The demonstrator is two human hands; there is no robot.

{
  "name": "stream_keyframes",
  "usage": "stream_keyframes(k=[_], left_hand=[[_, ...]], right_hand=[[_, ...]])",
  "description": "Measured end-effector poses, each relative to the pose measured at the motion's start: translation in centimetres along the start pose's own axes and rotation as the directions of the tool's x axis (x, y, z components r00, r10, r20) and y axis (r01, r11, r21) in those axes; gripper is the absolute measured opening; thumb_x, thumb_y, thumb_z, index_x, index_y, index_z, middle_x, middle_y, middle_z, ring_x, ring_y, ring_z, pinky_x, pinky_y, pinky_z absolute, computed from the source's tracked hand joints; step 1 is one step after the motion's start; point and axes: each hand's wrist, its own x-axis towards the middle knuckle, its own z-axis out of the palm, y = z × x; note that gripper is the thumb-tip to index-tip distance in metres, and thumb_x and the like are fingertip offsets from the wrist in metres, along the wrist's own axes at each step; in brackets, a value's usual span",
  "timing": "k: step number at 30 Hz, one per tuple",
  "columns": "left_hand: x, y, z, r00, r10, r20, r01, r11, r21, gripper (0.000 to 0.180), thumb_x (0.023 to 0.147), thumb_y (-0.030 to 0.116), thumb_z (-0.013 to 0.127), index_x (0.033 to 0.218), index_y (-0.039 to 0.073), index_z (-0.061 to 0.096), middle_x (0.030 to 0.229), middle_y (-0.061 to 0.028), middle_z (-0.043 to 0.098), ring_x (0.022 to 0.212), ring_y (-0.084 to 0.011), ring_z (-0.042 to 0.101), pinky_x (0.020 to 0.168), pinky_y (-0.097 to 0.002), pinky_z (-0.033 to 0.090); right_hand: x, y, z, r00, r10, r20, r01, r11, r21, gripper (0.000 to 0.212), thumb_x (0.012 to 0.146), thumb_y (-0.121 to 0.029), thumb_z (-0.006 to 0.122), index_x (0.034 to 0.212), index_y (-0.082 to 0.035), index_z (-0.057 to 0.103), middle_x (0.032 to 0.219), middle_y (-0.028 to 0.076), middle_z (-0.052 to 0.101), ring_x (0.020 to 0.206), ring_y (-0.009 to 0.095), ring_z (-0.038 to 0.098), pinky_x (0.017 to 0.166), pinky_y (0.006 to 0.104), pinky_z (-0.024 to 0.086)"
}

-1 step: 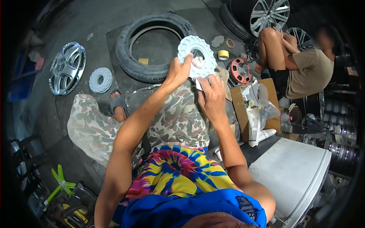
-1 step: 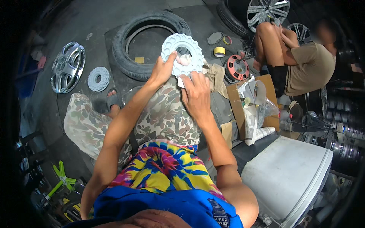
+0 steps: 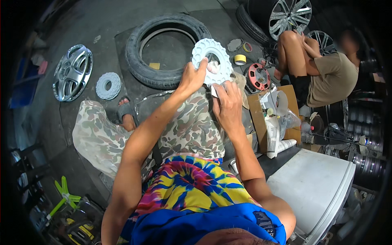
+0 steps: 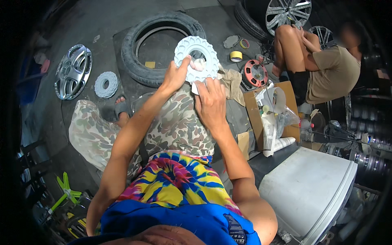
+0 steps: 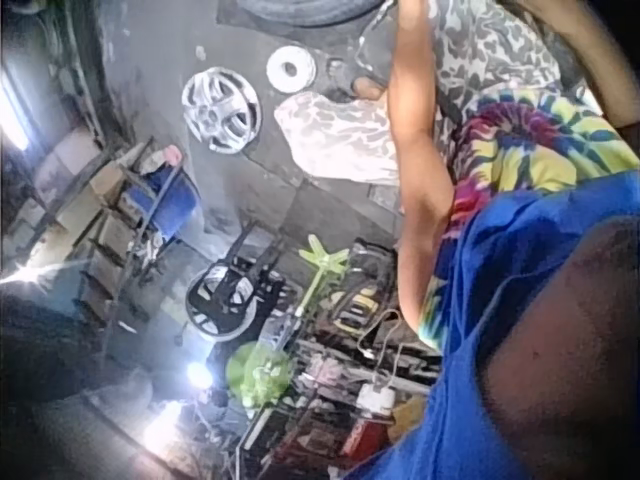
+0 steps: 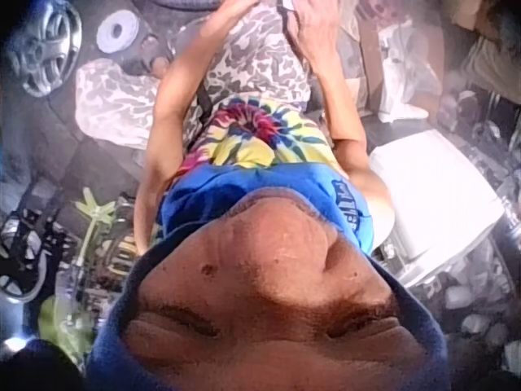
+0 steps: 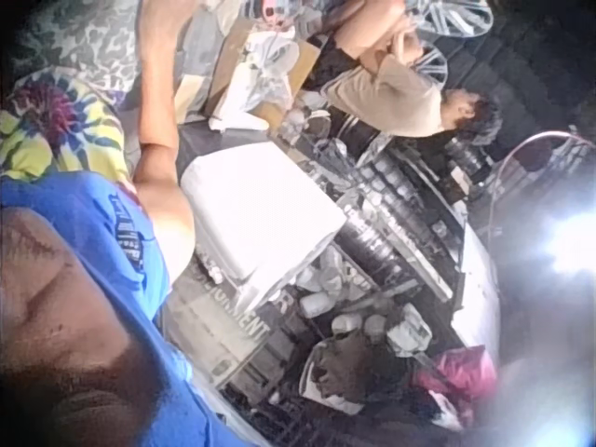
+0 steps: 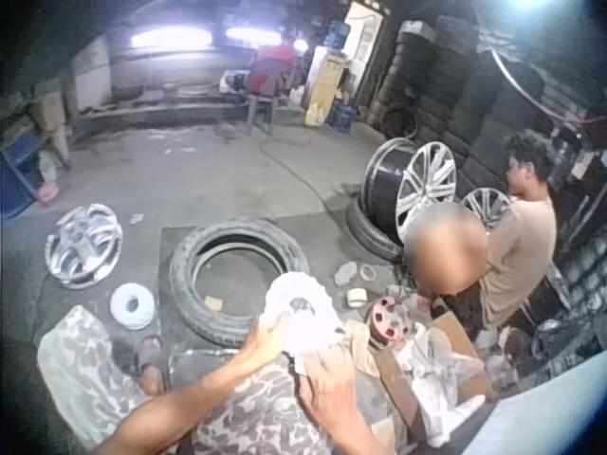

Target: The person sits on the floor and sands a white plastic wheel cover using a sanding block. They rotate the cover to sand different sections, including the inner ring and outer rim, while another person works on a wheel in the background.

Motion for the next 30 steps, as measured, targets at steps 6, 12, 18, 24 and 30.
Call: stream_keyframes(k=[6,12,18,24,30], left_hand=[[-0.3,0.3,0.4,1.000,0.004,0.000,-0.004,0.998,-0.065,0.057,0.113,0.042,0.054,0.098,-0.002,0.086,0.090,-0.0265,0.081,0.091,-0.0387,0.078,0.094,-0.0482,0.057],[0.0,-1.0,0.5,0.998,0.065,0.003,-0.065,0.997,-0.027,0.057,0.113,0.042,0.053,0.098,-0.002,0.085,0.089,-0.0287,0.080,0.091,-0.0408,0.078,0.093,-0.0486,0.057],[0.3,-1.2,0.2,0.999,0.039,0.015,-0.039,0.999,-0.017,0.058,0.113,0.044,0.053,0.099,-0.005,0.081,0.090,-0.0287,0.079,0.090,-0.0396,0.077,0.092,-0.0492,0.057],[0.2,-1.3,0.2,0.999,-0.002,0.050,0.010,0.989,-0.147,0.056,0.113,0.043,0.057,0.101,-0.007,0.078,0.087,-0.0246,0.079,0.086,-0.0311,0.077,0.087,-0.0438,0.057],[0.3,1.3,-2.3,0.841,-0.176,0.512,0.458,0.734,-0.500,0.056,0.115,0.037,0.060,0.136,-0.013,0.069,0.125,-0.0231,0.078,0.105,-0.0299,0.082,0.078,-0.0478,0.074]], right_hand=[[-1.1,0.9,0.4,0.982,0.186,-0.020,-0.164,0.907,0.389,0.020,0.095,0.003,0.077,0.114,0.002,0.079,0.096,0.016,0.066,0.090,0.037,0.068,0.081,0.0461,0.053],[1.2,1.9,1.2,0.988,0.115,-0.101,-0.071,0.928,0.366,0.013,0.098,0.003,0.077,0.111,0.006,0.076,0.096,0.020,0.067,0.087,0.039,0.069,0.081,0.0451,0.055],[3.0,3.4,0.3,0.992,0.043,0.121,-0.099,0.853,0.513,0.015,0.097,0.003,0.074,0.112,0.004,0.073,0.098,0.018,0.065,0.088,0.039,0.067,0.078,0.0417,0.052],[4.0,3.1,-1.0,0.982,-0.136,0.134,0.121,0.986,0.112,0.034,0.085,0.003,0.079,0.119,0.000,0.074,0.111,0.018,0.066,0.104,0.041,0.067,0.090,0.0519,0.054],[2.0,4.8,-0.7,1.000,0.016,0.019,-0.019,0.989,0.148,0.023,0.090,0.002,0.080,0.113,0.004,0.077,0.103,0.020,0.066,0.098,0.044,0.068,0.085,0.0496,0.054]])
